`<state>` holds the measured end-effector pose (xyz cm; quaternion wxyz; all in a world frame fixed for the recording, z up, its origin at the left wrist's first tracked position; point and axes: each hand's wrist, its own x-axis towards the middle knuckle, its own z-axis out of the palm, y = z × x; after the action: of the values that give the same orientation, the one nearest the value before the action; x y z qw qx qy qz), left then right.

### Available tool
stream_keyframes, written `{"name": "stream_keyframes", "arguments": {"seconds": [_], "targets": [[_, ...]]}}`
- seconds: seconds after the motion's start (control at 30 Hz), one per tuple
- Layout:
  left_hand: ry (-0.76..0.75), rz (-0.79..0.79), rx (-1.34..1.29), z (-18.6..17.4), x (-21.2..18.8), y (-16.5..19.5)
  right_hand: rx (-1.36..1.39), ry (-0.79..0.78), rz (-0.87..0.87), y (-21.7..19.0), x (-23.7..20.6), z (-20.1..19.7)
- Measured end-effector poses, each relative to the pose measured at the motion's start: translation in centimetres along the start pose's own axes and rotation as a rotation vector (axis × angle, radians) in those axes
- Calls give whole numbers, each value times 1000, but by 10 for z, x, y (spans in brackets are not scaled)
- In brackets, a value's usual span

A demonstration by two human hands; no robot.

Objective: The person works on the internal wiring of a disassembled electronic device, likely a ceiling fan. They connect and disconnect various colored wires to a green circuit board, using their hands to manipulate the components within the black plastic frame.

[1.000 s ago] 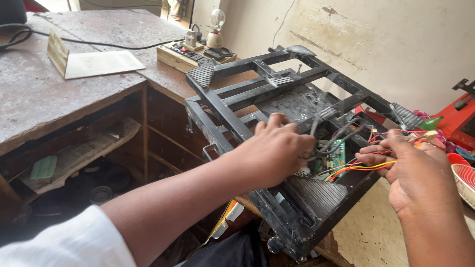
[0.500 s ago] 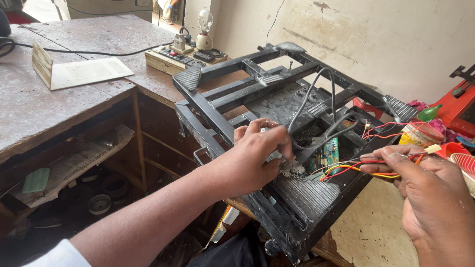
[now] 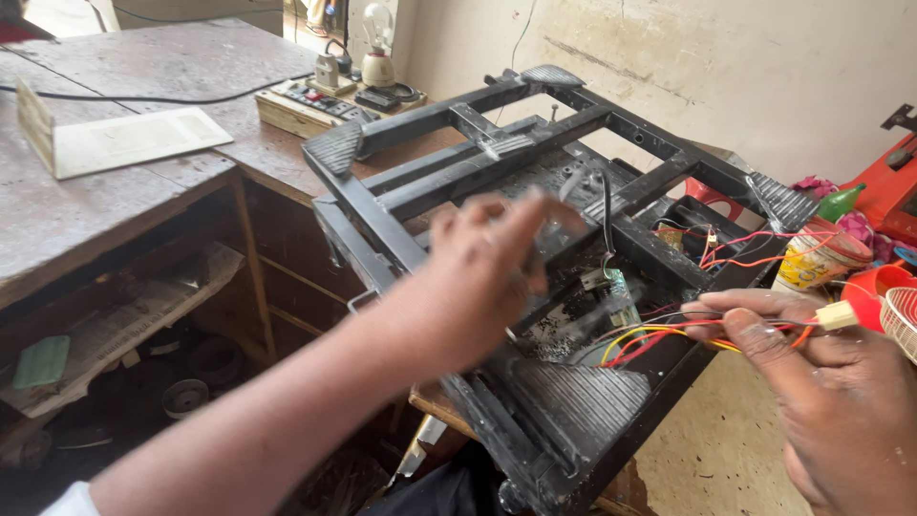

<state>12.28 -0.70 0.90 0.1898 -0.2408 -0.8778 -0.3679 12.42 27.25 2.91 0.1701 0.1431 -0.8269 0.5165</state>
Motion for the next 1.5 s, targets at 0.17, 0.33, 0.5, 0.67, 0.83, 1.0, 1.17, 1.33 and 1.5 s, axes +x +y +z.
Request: {"name": "stream_keyframes", "arguments": {"seconds": [0.17,0.33,0.5,0.67,0.83,1.0,1.17,1.33,1.5], "targets": [[9,-107,5,-26,21,-6,-116,-157,-102,21,2,-12],[61,119,201,-26,22,-15,-190,-295,-199,35,11,-33],[95,227,290,-18,24,-21,-370,-208,-247,35,18,-30],[97,275,332,-12,24,-14,-164,-100,-120,23,28,-22],[61,266,233,-17,19,0,-97,133,-73,18,31,-13],[-73,-103,31,-21,11,8,-305,255,-152,20,29,-16],[-28,-1,-15,-20,7,15,-369,-61,-162,17,29,-26],[-24,15,68,-18,12,19,-479,-220,-174,14,29,-14],[38,31,-66,-16,17,20,-792,207,-453,2,23,7]]}}
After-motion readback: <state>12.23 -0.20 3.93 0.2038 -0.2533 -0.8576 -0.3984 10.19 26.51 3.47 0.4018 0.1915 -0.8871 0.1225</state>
